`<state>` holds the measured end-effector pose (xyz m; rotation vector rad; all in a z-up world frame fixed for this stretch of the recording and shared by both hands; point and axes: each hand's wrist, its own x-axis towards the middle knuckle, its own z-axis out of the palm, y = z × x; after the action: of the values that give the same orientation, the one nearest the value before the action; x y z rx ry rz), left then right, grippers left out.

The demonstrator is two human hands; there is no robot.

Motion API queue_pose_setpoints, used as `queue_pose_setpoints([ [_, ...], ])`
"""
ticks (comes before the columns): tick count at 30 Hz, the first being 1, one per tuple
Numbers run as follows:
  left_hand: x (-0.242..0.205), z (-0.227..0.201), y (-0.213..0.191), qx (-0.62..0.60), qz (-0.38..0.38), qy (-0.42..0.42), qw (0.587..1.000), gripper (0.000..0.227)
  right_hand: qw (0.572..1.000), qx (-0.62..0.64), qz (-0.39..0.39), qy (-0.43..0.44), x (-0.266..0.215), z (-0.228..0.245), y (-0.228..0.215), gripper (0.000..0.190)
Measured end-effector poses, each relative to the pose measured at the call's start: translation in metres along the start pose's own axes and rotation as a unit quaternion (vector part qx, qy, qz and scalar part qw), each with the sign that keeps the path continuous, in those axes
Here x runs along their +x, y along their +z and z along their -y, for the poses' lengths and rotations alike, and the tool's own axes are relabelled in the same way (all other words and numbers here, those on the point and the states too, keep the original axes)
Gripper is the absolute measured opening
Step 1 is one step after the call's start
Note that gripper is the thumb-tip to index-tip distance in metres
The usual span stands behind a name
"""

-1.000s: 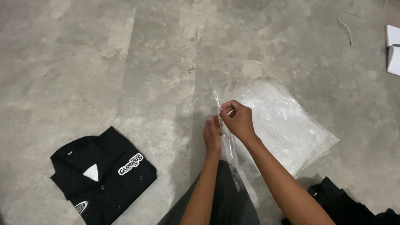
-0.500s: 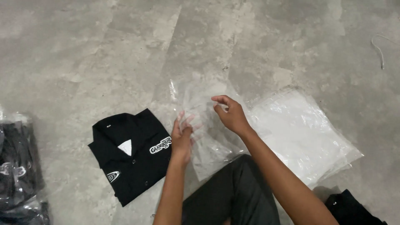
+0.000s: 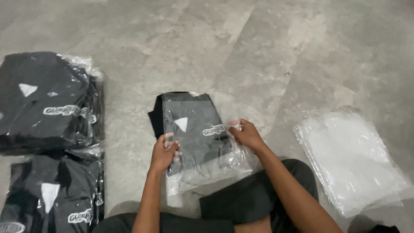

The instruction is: The person sits on the floor and folds black shirts, then places each folded shirt into a clear plastic bag. The person seals the bag and stacks the packaged shirt with others.

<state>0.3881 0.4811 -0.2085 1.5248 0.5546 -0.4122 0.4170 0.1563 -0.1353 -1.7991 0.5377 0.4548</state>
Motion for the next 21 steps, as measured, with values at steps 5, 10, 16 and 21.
queue_pose_setpoints([
  [5,-0.022,-0.007,-0.055,0.099,-0.040,-0.005,0.994,0.049,0.998,-0.006,0.051,0.023,-0.003,0.004,0.038,0.032],
  [10,-0.006,0.017,-0.101,0.143,-0.078,0.010,0.987,0.061,0.998,0.056,0.002,-0.003,0.027,0.007,0.059,0.054],
  [16,-0.025,0.007,-0.096,0.093,-0.107,0.023,0.990,0.045,0.993,0.119,0.021,-0.011,0.014,0.045,0.080,0.047],
  [21,-0.020,0.010,-0.088,0.038,-0.130,0.066,0.989,0.018,0.995,0.078,0.046,-0.047,0.054,0.014,0.080,0.033],
])
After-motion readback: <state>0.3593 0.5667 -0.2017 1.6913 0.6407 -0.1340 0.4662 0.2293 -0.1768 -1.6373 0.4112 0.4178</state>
